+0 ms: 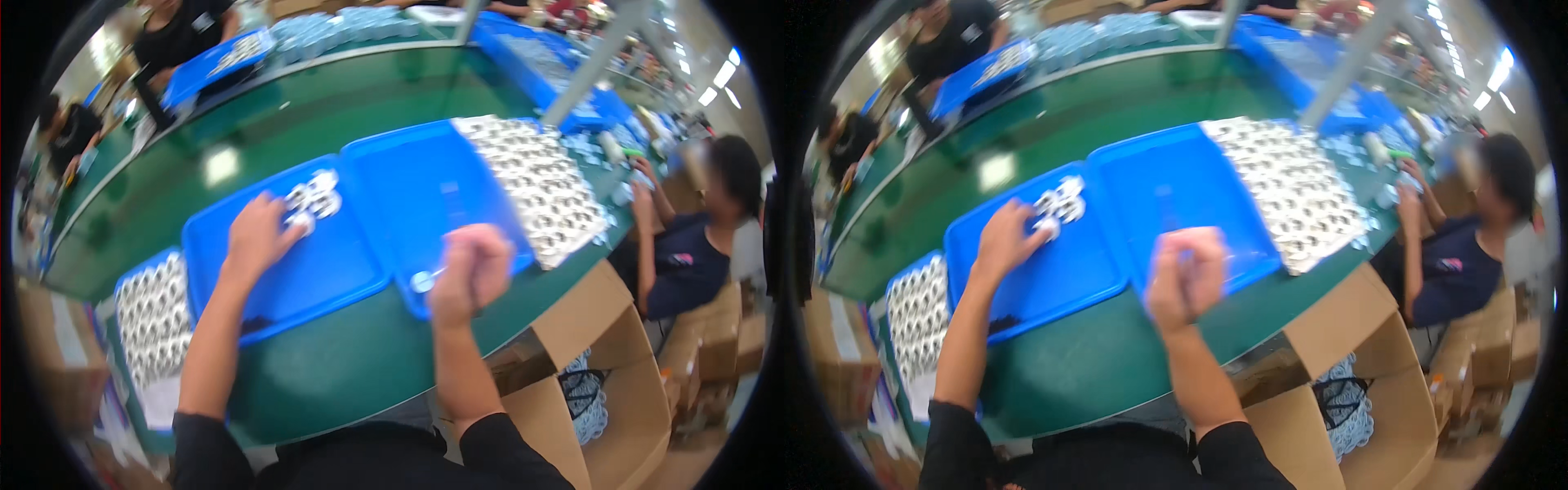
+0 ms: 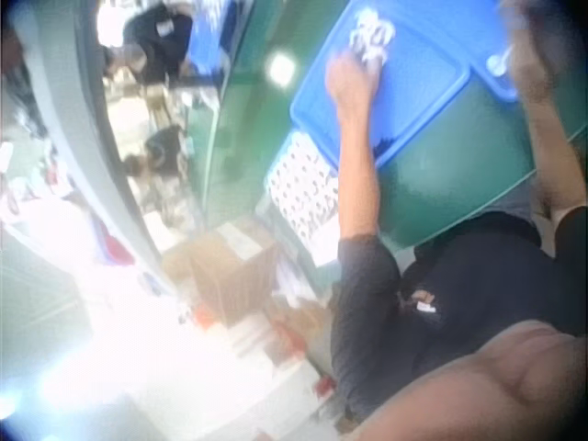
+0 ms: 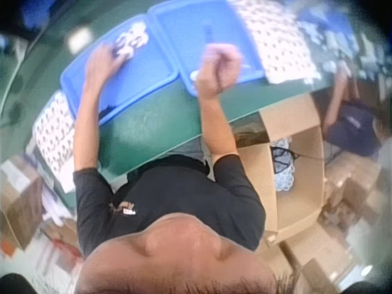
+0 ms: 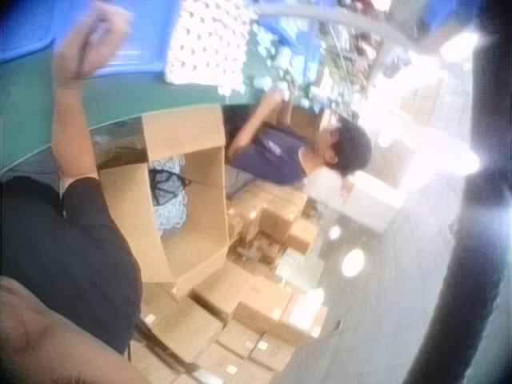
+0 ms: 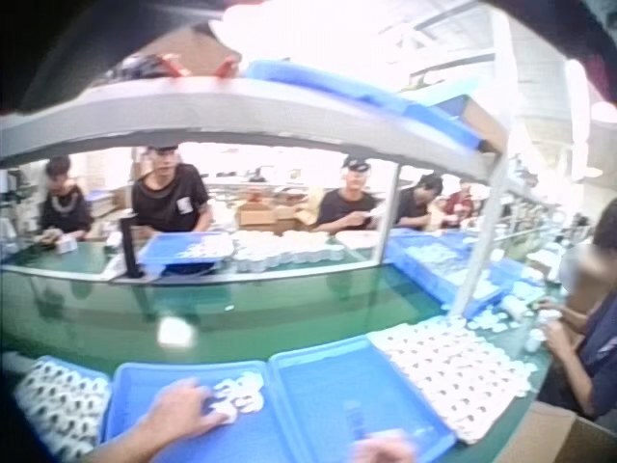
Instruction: Assemble small white fan components by adding tiny black parts using tweezers.
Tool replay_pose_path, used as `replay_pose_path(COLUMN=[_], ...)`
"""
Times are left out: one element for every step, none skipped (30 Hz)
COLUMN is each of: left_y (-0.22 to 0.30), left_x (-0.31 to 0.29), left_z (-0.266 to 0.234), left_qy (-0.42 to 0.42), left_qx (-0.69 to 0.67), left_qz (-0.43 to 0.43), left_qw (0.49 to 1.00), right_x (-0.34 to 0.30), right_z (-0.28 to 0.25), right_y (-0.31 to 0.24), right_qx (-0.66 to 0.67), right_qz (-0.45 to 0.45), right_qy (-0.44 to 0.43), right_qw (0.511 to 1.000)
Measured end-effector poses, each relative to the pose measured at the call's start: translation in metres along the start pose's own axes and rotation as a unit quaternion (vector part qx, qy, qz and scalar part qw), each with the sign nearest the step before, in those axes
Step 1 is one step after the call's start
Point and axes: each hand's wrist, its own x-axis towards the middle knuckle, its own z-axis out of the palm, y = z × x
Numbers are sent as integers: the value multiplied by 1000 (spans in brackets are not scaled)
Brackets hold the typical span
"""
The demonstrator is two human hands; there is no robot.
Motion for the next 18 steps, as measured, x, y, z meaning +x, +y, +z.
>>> replay_pose_path(left_y=[-9,-10,-13,-12,-5,-2,5,14,21,29,30,36,40,41,37,36,35,32], left_x=[-7,-10,-7,-5,-5,-6,-7,-10,-19,-35,-47,-71,-97,-129,-158,-172,-191,-204], left_z=[4,8,5,4,-3,-17,-23,-30,-45,-63,-62,-71,-78,-83,-80,-82,-74,-67], left_qy=[-27,-26,-48,-74,-71,-65,-66,-51,-31,-16,-15,38,94,68,73,29,4,-16], left_qx=[-19,-34,-22,-9,-40,-64,-72,-89,-100,-133,-171,-139,-102,-123,-99,-97,-87,-83], left_qz=[-21,-33,-32,-35,-22,-16,-2,11,15,35,40,98,153,149,200,250,256,254], left_qw=[999,999,998,997,996,996,995,995,994,990,984,985,978,979,972,963,963,963], right_x=[-8,-10,-9,-9,-8,-6,-6,-7,-7,-7,-12,-15,-15,-16,-17,-19,-21,-23], right_z=[8,14,18,19,21,25,22,20,22,21,23,23,25,25,27,27,28,30], right_y=[0,3,1,-2,-7,-11,-12,-11,-13,-16,-2,-4,-6,-9,-12,-14,-15,-16], right_qx=[9,-1,-1,-1,9,29,15,11,18,16,7,6,5,6,6,4,2,6], right_qz=[7,-29,-34,-32,-27,-22,-29,-36,-42,-45,-32,-32,-40,-47,-55,-59,-63,-64], right_qy=[-29,-34,-50,-69,-70,-73,-68,-84,-103,-103,-122,-134,-142,-150,-158,-167,-177,-189], right_qw=[1000,999,998,997,997,997,997,996,994,994,992,991,989,988,986,984,982,980])
